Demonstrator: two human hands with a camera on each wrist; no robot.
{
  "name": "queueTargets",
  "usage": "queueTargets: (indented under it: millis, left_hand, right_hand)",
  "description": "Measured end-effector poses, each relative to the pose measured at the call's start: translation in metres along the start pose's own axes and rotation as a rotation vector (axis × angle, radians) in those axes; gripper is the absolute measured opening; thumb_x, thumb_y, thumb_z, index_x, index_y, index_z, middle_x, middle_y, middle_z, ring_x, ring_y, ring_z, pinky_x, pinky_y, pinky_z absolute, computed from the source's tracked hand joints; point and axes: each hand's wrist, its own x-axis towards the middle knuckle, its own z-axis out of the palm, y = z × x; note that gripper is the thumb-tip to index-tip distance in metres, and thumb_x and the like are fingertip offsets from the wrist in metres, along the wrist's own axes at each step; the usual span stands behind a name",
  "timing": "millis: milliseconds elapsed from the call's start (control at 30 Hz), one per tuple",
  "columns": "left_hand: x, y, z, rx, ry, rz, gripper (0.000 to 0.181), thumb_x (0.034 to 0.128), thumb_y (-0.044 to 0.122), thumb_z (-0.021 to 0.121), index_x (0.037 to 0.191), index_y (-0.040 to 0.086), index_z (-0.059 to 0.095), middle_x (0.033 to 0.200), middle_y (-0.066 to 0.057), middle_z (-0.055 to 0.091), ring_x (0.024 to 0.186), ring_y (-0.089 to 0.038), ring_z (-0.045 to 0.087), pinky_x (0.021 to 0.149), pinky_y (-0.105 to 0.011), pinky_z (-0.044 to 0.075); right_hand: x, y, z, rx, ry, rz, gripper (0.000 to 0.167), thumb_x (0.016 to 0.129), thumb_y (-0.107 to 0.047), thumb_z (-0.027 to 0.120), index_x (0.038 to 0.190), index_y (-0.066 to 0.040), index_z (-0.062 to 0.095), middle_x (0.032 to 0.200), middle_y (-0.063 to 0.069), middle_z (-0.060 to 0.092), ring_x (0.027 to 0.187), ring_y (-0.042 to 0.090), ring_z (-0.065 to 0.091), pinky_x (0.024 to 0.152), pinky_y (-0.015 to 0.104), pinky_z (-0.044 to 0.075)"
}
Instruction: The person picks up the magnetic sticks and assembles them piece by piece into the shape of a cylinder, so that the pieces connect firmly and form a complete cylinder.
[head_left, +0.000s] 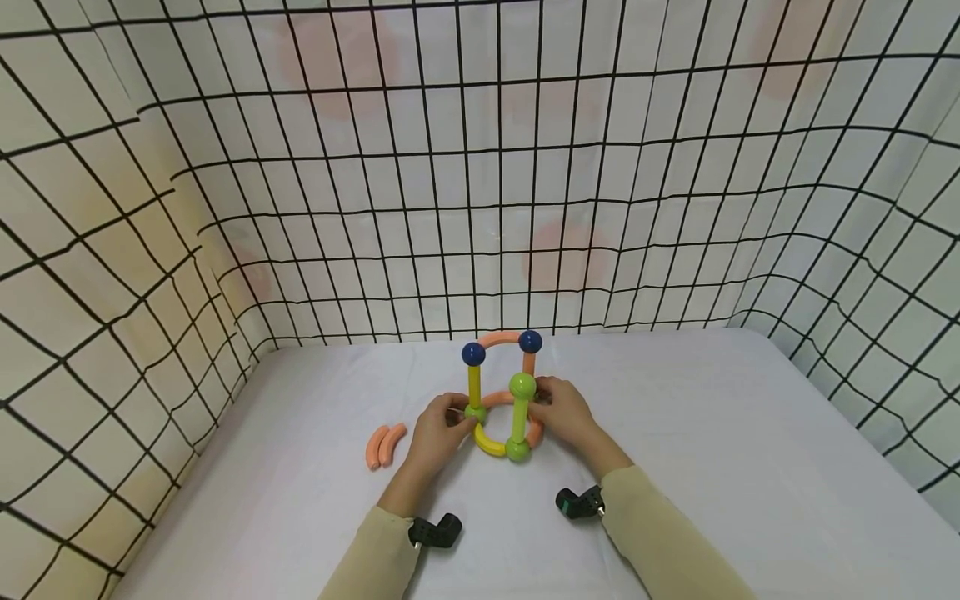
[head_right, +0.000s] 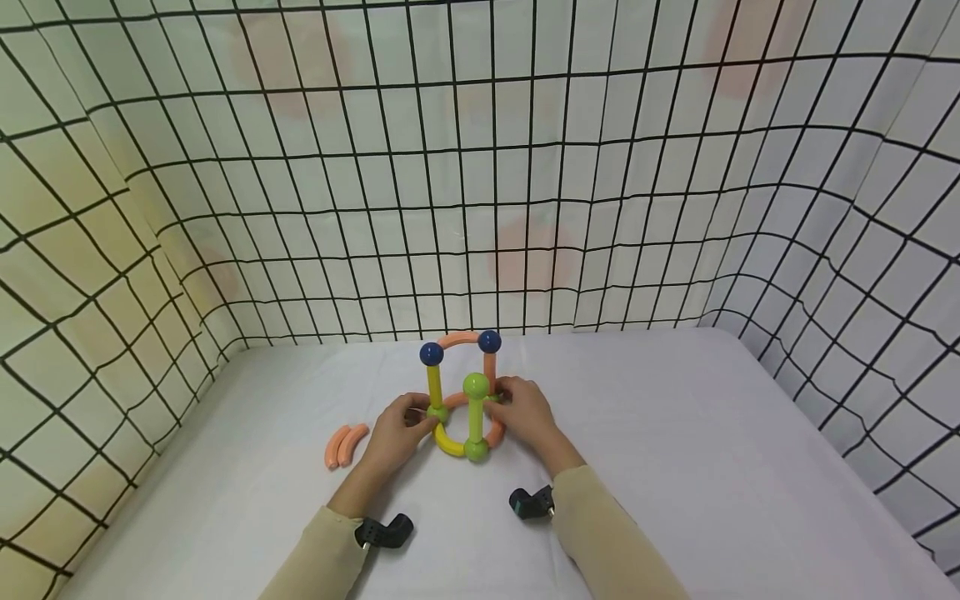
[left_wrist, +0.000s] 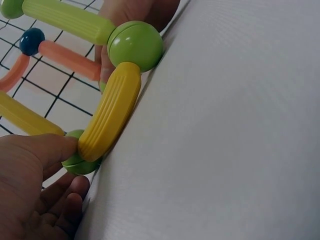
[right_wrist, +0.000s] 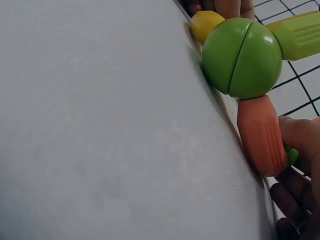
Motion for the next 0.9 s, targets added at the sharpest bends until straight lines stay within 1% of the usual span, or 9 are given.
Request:
queueTargets:
  millis: [133,333,567,733,900]
  left_hand:
    - [0.000,0.001,0.000,0.000,0.003,0.014,0.029,0.0910,0.018,0.072,0.118,0.009,0.066,0.107,-0.006,0.065,0.093,-0.014,0.060,0.080,-0.027,0.050]
    - [0.000,0.001,0.001,0.018,0.006,0.029,0.027,0.0913,0.017,0.071,0.117,0.009,0.066,0.106,-0.006,0.066,0.091,-0.014,0.059,0.078,-0.026,0.049]
    - [-0.002,0.002,0.000,0.031,0.005,0.023,0.027,0.0911,0.015,0.070,0.117,0.010,0.066,0.107,-0.006,0.066,0.093,-0.015,0.060,0.080,-0.028,0.049]
    - [-0.002,0.002,0.001,0.051,0.006,0.030,0.026,0.0915,0.016,0.070,0.116,0.010,0.067,0.105,-0.005,0.066,0.092,-0.014,0.060,0.079,-0.028,0.049]
    - [-0.004,0.003,0.000,0.056,0.002,0.028,0.024,0.0924,0.017,0.070,0.116,0.011,0.067,0.106,-0.005,0.067,0.092,-0.014,0.060,0.080,-0.028,0.049]
  right_hand:
    - [-0.002,0.001,-0.001,-0.011,0.008,0.015,0.046,0.088,-0.025,0.070,0.129,-0.003,0.064,0.115,0.012,0.070,0.109,0.030,0.062,0.098,0.050,0.049]
    - [-0.006,0.002,-0.004,-0.036,0.011,0.036,0.047,0.088,-0.026,0.070,0.129,-0.003,0.064,0.120,0.013,0.069,0.112,0.032,0.061,0.101,0.051,0.048]
    - [-0.010,0.005,-0.006,-0.033,0.025,0.052,0.045,0.088,-0.029,0.072,0.125,-0.004,0.066,0.119,0.012,0.070,0.111,0.030,0.062,0.099,0.049,0.050]
    - [-0.012,0.009,-0.006,-0.040,0.036,0.045,0.043,0.089,-0.031,0.073,0.122,-0.006,0.067,0.116,0.010,0.070,0.107,0.027,0.062,0.096,0.047,0.051]
    - [-0.015,0.009,-0.008,-0.023,0.041,0.070,0.043,0.088,-0.033,0.073,0.122,-0.007,0.067,0.114,0.009,0.070,0.105,0.025,0.061,0.095,0.047,0.050]
